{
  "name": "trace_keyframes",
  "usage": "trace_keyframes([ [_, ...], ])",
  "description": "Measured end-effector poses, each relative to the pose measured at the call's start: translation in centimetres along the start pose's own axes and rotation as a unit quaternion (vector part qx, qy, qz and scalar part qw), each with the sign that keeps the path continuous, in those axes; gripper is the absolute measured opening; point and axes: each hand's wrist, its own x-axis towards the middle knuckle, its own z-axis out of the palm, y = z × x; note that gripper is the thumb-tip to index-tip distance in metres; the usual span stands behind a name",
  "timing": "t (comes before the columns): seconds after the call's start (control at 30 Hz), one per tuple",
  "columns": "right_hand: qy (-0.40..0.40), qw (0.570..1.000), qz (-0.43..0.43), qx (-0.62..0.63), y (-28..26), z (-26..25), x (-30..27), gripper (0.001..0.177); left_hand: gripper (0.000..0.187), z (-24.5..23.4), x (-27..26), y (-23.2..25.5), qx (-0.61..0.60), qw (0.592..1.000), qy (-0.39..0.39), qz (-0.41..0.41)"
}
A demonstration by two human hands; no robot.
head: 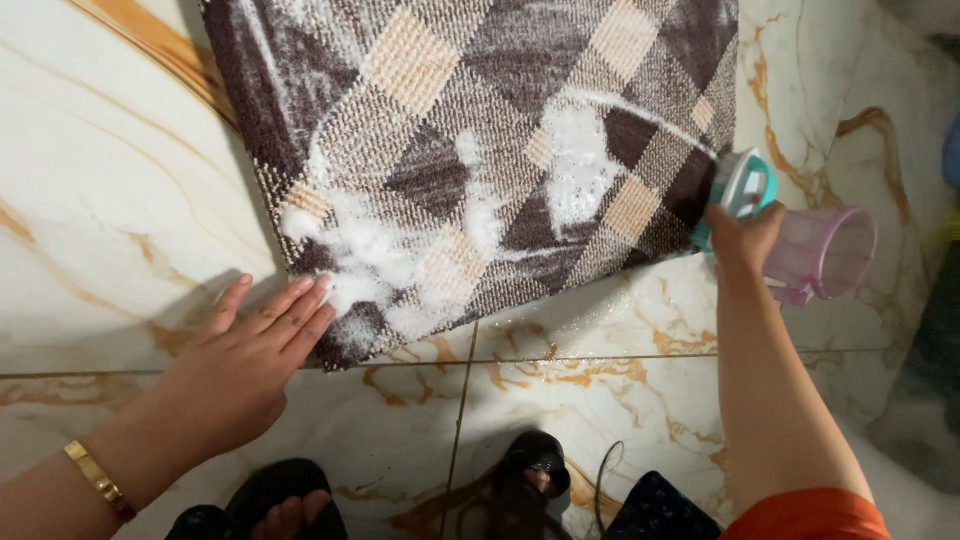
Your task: Scrubbing a floor mat with soap and a brush on the bathroom floor.
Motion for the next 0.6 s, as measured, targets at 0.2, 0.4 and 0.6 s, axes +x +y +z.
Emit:
trace_keyframes([
  [0.2, -0.018, 0.999, -0.01, -0.03, -2.3, -0.2, -0.9, 0.062, 0.085, 0.2, 0.0, -0.4, 0.006, 1.0, -0.013, 0.002],
  [0.4, -0.026, 0.999, 0.021, -0.03, -2.8, -0.2, -0.5, 0.064, 0.082, 0.3, 0.1, -0.4, 0.011, 1.0, 0.0, 0.003],
  [0.6, -0.064, 0.993, 0.094, -0.003, -6.0, -0.8, -1.4, 0.071, 0.084, 0.7, -0.1, -0.3, 0.024, 1.0, -0.008, 0.005],
])
